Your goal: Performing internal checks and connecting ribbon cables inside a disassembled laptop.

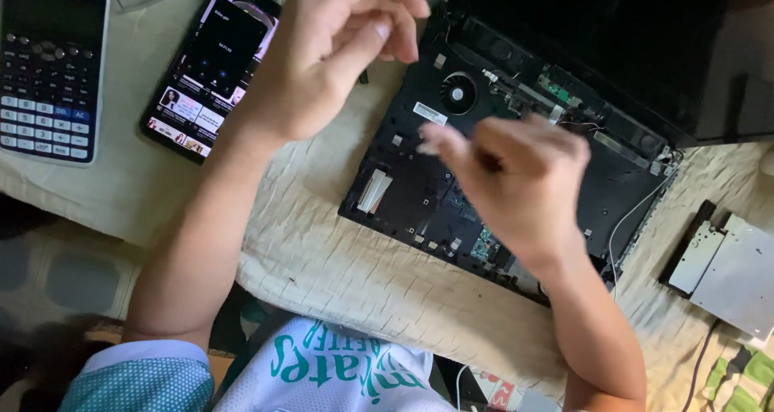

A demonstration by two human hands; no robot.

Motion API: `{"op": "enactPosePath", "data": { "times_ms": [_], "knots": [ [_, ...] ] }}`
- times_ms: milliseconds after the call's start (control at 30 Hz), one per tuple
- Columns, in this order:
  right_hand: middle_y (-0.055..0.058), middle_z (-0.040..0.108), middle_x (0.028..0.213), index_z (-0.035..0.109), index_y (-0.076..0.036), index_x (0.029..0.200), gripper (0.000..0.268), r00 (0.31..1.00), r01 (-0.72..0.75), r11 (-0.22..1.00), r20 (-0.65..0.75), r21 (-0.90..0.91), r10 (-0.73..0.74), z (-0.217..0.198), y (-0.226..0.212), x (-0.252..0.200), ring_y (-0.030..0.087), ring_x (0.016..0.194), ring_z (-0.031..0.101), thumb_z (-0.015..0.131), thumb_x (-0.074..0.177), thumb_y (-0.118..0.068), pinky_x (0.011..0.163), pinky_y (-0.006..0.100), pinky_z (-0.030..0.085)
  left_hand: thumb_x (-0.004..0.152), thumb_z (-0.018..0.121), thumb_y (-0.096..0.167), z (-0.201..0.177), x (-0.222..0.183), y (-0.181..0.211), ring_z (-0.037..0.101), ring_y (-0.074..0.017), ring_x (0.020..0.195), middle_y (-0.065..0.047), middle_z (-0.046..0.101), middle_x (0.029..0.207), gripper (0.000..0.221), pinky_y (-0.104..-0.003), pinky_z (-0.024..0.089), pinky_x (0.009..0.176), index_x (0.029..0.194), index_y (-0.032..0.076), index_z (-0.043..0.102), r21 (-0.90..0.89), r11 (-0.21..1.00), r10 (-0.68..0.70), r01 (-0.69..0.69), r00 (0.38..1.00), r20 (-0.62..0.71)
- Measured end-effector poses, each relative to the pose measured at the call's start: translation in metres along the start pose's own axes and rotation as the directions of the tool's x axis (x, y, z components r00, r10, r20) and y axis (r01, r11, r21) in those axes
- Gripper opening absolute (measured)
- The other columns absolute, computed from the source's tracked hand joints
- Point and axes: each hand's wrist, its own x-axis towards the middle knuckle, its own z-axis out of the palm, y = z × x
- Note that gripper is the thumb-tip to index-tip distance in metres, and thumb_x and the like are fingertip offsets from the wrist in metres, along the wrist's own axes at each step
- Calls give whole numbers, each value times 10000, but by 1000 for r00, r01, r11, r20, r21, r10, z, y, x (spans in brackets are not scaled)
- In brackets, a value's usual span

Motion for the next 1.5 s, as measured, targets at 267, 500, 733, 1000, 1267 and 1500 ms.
{"op": "enactPosePath", "data": {
  "times_ms": [267, 500, 733, 1000, 1267, 1500],
  "knots": [
    [61, 671, 670, 708, -8, 793, 248, 980, -5, 991, 197, 131, -21, -42, 6, 8, 112, 508, 585, 812, 1017, -29, 449, 230, 458, 1042, 489, -57, -3, 2, 0, 706, -215, 982, -130, 711, 1056, 215, -312, 578, 871, 1197, -3, 628, 57, 998, 12, -22, 983, 185],
    [82, 681, 736, 662, 10, 830, 224, 974, 11, 989, 224, 144, -43, -29, 0, 10, 176, 648, 658, 793, 1010, -24, 617, 310, 545, 909, 782, 43, 15, 2, -2, 726, -213, 1044, -99, 789, 1109, 257, -321, 547, 848, 1166, 46, 760, 145, 988, -17, -52, 898, 440],
    [71, 662, 712, 666, -3, 812, 233, 969, 9, 993, 243, 118, -38, -29, -3, 10, 170, 626, 632, 783, 1007, -49, 674, 328, 544, 836, 880, 60, 21, -2, -21, 742, -172, 886, -83, 792, 992, 239, -292, 558, 777, 1060, 99, 806, 130, 990, 1, -60, 912, 410],
    [54, 611, 677, 632, -21, 811, 267, 975, 25, 994, 218, 104, -47, -25, -1, 9, 166, 622, 601, 790, 1018, -77, 668, 332, 502, 848, 854, 50, 21, -1, -18, 718, -149, 796, -51, 785, 933, 172, -282, 518, 708, 1005, 107, 816, 136, 991, -64, 8, 907, 417],
    [44, 596, 656, 618, -27, 795, 284, 976, 34, 996, 210, 84, -51, -23, -2, 7, 166, 612, 596, 780, 1020, -88, 697, 341, 527, 838, 858, 43, 20, 1, -15, 728, -131, 817, -46, 808, 928, 165, -275, 516, 676, 991, 82, 814, 125, 992, -51, -4, 901, 431],
    [34, 614, 663, 603, -36, 763, 292, 980, 38, 995, 192, 92, -55, -23, -5, 9, 158, 618, 605, 769, 1002, -52, 718, 336, 550, 821, 859, 11, 22, 1, -17, 738, -134, 842, -47, 809, 928, 171, -280, 538, 717, 970, 78, 809, 115, 993, -37, -13, 904, 425]
  ]
}}
